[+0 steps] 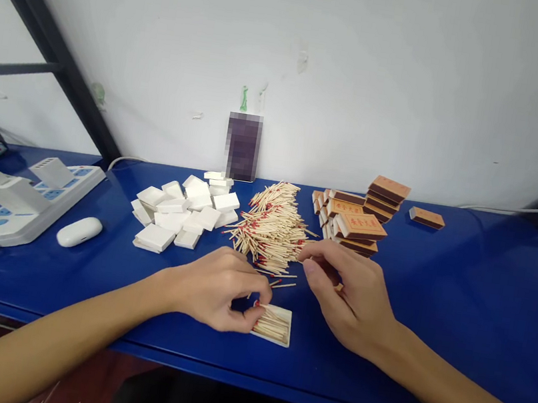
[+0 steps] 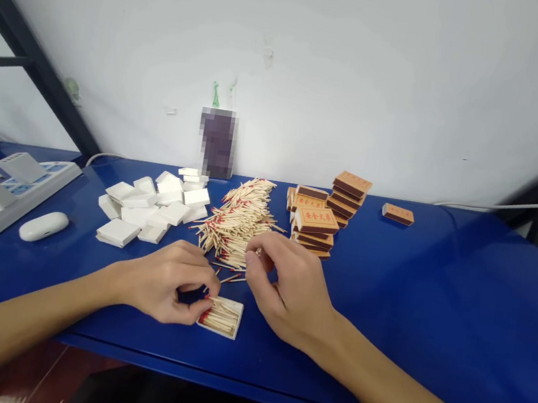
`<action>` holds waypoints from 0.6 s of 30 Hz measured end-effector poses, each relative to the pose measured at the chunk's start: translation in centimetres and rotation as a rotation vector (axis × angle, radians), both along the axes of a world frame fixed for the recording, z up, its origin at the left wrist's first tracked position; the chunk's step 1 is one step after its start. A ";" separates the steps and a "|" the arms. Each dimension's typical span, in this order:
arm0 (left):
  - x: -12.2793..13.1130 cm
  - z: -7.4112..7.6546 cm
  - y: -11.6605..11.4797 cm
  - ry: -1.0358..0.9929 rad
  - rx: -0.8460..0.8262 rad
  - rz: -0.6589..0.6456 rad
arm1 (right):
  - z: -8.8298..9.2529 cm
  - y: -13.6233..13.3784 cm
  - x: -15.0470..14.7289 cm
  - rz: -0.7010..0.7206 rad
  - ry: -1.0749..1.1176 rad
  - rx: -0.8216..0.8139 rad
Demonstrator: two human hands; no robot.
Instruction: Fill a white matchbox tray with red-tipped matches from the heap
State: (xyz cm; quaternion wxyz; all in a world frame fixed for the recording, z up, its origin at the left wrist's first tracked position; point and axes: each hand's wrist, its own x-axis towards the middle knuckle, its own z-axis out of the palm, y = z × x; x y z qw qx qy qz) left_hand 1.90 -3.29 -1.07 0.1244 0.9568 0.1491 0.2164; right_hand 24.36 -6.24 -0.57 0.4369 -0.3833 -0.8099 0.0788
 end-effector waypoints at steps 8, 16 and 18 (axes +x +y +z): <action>0.0 -0.5 -0.2 0.090 -0.091 0.020 | -0.1 0.0 -0.1 0.230 -0.172 -0.026; -0.5 -0.2 0.3 0.139 0.041 0.026 | -0.4 -0.2 -0.1 0.266 -0.454 -0.131; -0.5 -0.3 0.3 0.170 0.076 0.023 | -0.7 -0.2 -0.2 0.256 -0.495 -0.157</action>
